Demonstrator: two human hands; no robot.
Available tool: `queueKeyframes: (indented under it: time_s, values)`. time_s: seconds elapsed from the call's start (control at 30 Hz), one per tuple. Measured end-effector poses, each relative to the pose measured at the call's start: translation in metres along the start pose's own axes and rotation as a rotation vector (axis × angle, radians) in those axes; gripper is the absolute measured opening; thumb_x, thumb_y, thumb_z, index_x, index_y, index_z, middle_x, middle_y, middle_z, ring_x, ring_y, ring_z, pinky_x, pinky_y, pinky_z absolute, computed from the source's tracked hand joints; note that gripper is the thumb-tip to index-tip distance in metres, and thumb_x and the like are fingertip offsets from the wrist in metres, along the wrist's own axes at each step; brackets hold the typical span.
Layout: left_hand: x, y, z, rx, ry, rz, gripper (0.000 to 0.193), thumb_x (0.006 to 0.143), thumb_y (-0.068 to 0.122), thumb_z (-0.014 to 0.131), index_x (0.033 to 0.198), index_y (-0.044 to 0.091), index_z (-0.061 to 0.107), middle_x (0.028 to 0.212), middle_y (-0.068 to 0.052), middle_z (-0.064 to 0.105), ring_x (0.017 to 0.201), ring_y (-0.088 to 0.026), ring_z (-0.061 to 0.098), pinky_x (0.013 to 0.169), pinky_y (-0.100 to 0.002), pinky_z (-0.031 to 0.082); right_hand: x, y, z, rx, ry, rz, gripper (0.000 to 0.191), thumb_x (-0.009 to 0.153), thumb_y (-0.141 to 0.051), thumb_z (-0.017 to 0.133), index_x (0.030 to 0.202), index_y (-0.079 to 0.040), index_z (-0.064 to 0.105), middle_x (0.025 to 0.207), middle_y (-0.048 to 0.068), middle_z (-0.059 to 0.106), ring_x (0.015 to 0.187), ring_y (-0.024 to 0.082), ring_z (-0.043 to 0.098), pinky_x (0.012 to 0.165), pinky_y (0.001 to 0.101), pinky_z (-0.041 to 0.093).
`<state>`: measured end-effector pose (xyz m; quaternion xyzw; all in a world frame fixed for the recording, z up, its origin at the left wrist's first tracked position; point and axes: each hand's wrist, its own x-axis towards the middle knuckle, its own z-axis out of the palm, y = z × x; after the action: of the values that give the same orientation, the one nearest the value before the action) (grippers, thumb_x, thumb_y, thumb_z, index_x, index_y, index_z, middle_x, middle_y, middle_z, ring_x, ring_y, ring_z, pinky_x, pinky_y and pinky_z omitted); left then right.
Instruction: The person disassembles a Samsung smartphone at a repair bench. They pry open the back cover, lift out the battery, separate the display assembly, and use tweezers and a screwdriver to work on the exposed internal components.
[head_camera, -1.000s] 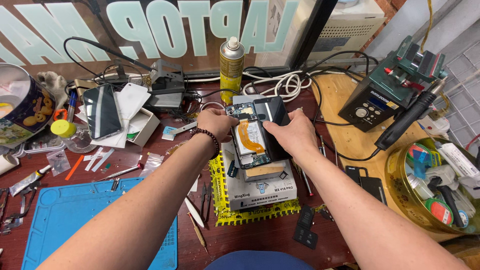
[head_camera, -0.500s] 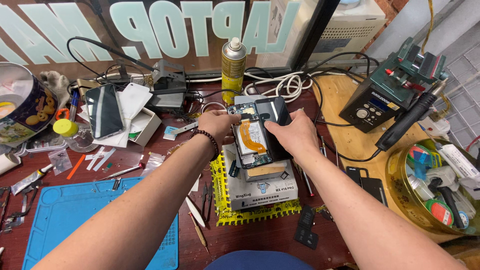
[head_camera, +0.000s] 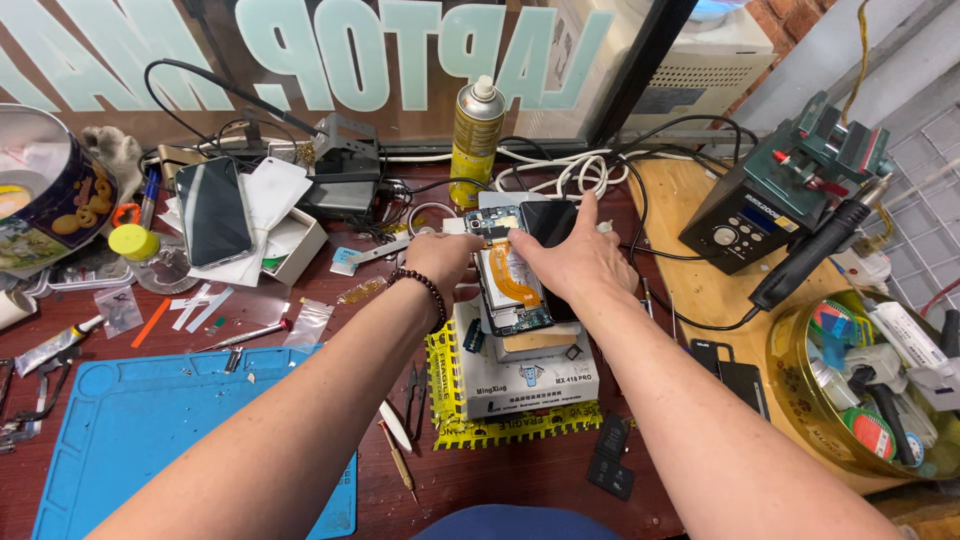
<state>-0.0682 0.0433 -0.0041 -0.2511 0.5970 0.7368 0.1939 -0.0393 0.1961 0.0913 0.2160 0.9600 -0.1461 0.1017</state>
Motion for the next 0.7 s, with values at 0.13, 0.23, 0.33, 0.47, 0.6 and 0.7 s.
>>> queueKeyframes:
  time_s: [0.13,0.23,0.33,0.47,0.6,0.7]
  values:
    - [0.003,-0.008,-0.006,-0.146,-0.097,-0.071,0.016,0.093,0.008,0.059,0.108,0.005,0.065,0.085,-0.003,0.064,0.070,-0.018,0.064,0.064,-0.037,0.056,0.009,-0.006,-0.001,-0.040,-0.040,0.051,0.128,0.072,-0.080,0.067,0.167,-0.023,0.002,0.147,0.021,0.054,0.133,0.036,0.056,0.104,0.0534,0.048]
    - [0.004,-0.012,-0.013,-0.215,-0.123,-0.117,0.021,0.094,0.004,0.057,0.113,0.006,0.066,0.087,-0.003,0.065,0.071,-0.017,0.064,0.066,-0.036,0.058,0.014,-0.008,0.000,-0.070,-0.051,0.051,0.130,0.071,-0.079,0.069,0.166,-0.022,0.000,0.147,0.020,0.053,0.133,0.035,0.056,0.105,0.0530,0.047]
    - [-0.002,-0.015,-0.016,-0.234,-0.158,-0.109,0.024,0.092,0.003,0.060,0.116,0.006,0.065,0.088,-0.004,0.067,0.072,-0.017,0.065,0.066,-0.035,0.058,0.017,-0.008,0.001,-0.083,-0.062,0.066,0.131,0.072,-0.078,0.069,0.167,-0.022,-0.002,0.145,0.019,0.056,0.132,0.035,0.058,0.106,0.0511,0.047]
    - [-0.023,-0.030,-0.007,-0.060,-0.033,0.083,0.037,0.081,0.007,0.077,0.115,0.004,0.062,0.084,-0.006,0.069,0.070,-0.019,0.066,0.062,-0.036,0.057,0.019,-0.007,0.002,-0.083,-0.063,0.071,0.132,0.072,-0.077,0.069,0.167,-0.021,-0.004,0.144,0.020,0.058,0.130,0.036,0.059,0.106,0.0501,0.048]
    - [-0.041,-0.042,0.009,0.212,0.165,0.338,0.050,0.073,0.017,0.086,0.116,0.006,0.063,0.081,-0.002,0.072,0.072,-0.015,0.070,0.065,-0.032,0.058,0.020,-0.007,0.002,-0.075,-0.064,0.061,0.132,0.071,-0.076,0.071,0.167,-0.020,-0.002,0.142,0.020,0.059,0.129,0.036,0.060,0.106,0.0498,0.049]
    - [-0.046,-0.046,0.012,0.290,0.252,0.387,0.049,0.074,0.017,0.086,0.116,0.008,0.064,0.081,-0.003,0.071,0.072,-0.014,0.070,0.068,-0.032,0.057,0.020,-0.007,0.002,-0.072,-0.080,0.080,0.131,0.072,-0.076,0.070,0.167,-0.021,-0.002,0.144,0.020,0.058,0.130,0.037,0.059,0.106,0.0517,0.048]
